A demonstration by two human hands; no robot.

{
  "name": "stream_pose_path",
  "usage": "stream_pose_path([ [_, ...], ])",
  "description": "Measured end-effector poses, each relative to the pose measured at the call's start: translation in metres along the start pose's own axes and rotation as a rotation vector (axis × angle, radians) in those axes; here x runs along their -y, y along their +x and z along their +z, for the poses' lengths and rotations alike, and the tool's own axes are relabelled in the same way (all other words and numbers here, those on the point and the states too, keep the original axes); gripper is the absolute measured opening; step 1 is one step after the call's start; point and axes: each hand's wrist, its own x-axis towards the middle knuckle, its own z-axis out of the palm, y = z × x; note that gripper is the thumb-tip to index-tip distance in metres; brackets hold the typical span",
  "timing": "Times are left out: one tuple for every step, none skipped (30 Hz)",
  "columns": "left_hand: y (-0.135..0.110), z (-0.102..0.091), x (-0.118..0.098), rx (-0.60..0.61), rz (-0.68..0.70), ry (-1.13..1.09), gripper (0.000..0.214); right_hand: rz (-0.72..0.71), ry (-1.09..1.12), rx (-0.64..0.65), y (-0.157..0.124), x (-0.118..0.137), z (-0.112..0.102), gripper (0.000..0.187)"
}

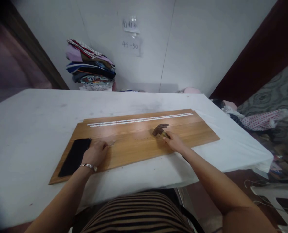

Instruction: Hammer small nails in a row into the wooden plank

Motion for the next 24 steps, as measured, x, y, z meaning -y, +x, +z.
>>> stream_pose_path([
  [0.000,0.000,0.000,0.004,0.002,-0.006,0.030,0.000,0.000,0.003,0.000,0.001,0.001,0.017],
  [-0.001,0.000,0.000,0.008,0.003,-0.011,0.030,0.000,-0.001,0.008,0.000,0.001,0.002,0.017],
  [-0.001,0.000,0.001,0.012,0.002,-0.012,0.030,0.001,-0.002,0.014,0.001,0.001,0.003,0.016],
  [-0.001,0.000,0.001,0.016,0.001,-0.009,0.030,0.001,-0.004,0.016,0.002,0.001,0.003,0.016],
  [0.000,0.000,0.001,0.016,0.002,-0.002,0.030,0.000,-0.006,0.016,0.002,0.001,0.004,0.015],
  [0.000,0.001,0.000,0.016,0.003,0.007,0.031,-0.001,-0.007,0.014,0.003,0.000,0.004,0.015],
  [0.001,0.001,0.000,0.016,0.004,0.018,0.031,-0.001,-0.007,0.009,0.003,0.000,0.004,0.014],
  [0.001,0.001,0.000,0.017,0.003,0.029,0.032,-0.001,-0.008,0.004,0.004,-0.001,0.004,0.014],
  [0.002,0.001,0.000,0.020,0.002,0.040,0.032,0.000,-0.007,0.000,0.003,-0.001,0.004,0.014],
  [0.003,0.001,0.000,0.025,0.000,0.048,0.032,0.003,-0.007,-0.002,0.003,-0.002,0.003,0.014],
  [0.004,0.002,0.000,0.029,-0.003,0.053,0.033,0.007,-0.006,-0.002,0.002,-0.002,0.003,0.014],
  [0.005,0.002,0.000,0.030,-0.005,0.057,0.033,0.012,-0.004,-0.001,0.001,-0.002,0.003,0.015],
  [0.005,0.002,0.000,0.027,-0.007,0.058,0.033,0.016,-0.003,0.002,0.001,-0.002,0.003,0.016],
  [0.005,0.003,0.000,0.022,-0.010,0.057,0.033,0.020,-0.002,0.005,0.000,-0.002,0.003,0.017],
  [0.006,0.004,0.000,0.015,-0.013,0.055,0.034,0.023,-0.003,0.008,-0.001,-0.001,0.003,0.018],
  [0.006,0.005,0.000,0.007,-0.018,0.053,0.034,0.025,-0.005,0.011,-0.002,-0.002,0.003,0.018],
  [0.005,0.006,0.000,0.000,-0.019,0.048,0.035,0.027,-0.008,0.014,-0.002,-0.002,0.003,0.018],
  [0.005,0.006,0.000,-0.005,-0.023,0.046,0.035,0.028,-0.010,0.016,-0.002,-0.003,0.003,0.019],
  [0.005,0.007,0.000,-0.013,-0.029,0.047,0.035,0.029,-0.012,0.020,-0.002,-0.005,0.003,0.020],
  [0.004,0.007,0.000,-0.009,-0.042,0.047,0.035,0.026,-0.012,0.021,-0.002,-0.007,0.003,0.021],
  [0.004,0.006,0.000,-0.010,-0.067,0.047,0.036,0.018,-0.011,0.027,-0.001,-0.009,0.003,0.021],
  [0.003,0.005,0.001,-0.016,-0.080,0.040,0.036,0.011,-0.018,0.027,0.000,-0.011,0.003,0.023],
  [0.003,0.005,0.002,-0.025,-0.095,0.028,0.036,-0.003,-0.016,0.000,0.000,-0.013,0.003,0.024],
  [0.002,0.004,0.003,-0.040,-0.106,0.011,0.035,-0.014,-0.008,-0.010,0.000,-0.015,0.002,0.025],
])
